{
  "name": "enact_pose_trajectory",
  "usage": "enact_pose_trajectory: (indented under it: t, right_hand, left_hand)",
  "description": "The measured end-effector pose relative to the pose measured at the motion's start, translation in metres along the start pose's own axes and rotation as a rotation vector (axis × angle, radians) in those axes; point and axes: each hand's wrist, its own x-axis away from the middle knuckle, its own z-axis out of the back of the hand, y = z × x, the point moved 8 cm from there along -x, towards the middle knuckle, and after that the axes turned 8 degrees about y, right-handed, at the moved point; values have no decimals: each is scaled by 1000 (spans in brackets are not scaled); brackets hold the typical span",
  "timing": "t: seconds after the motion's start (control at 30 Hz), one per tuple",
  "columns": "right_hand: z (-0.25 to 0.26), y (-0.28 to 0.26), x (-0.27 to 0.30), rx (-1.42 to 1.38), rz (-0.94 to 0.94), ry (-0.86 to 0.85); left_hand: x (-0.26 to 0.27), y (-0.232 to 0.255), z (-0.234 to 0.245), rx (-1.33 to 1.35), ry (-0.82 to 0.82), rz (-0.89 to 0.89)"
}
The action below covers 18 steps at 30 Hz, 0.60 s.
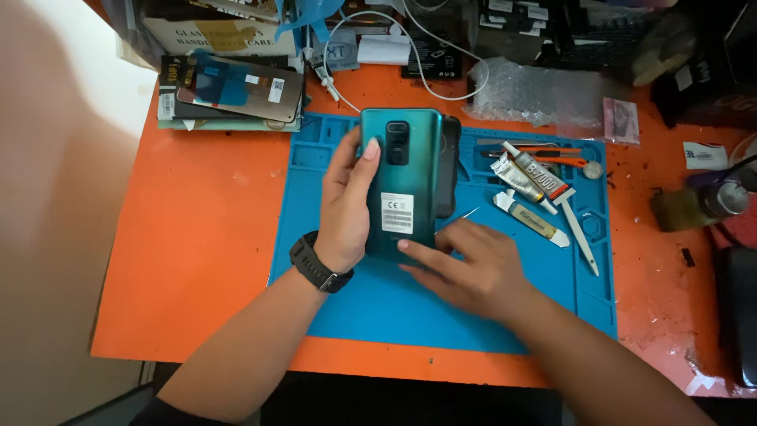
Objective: The person removes the back cover of a smartphone, then uses a small tool to pry and separate internal components. They continue to work on the exposed internals, carefully manipulating parts with the tool.
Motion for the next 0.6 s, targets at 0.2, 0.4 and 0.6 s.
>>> enact_pose_trajectory:
  t: [0.2, 0.4, 0.6]
  right_hand:
    - [-12, 28, 35, 61, -111, 7]
    - [-12, 22, 24, 157, -110, -29]
    - [-11, 19, 28, 172, -21, -35]
  left_hand:
    - [33, 2, -54, 750, -423, 766]
    - [32, -4, -50, 808, -490, 666]
    - [30, 0, -50, 792, -466, 621]
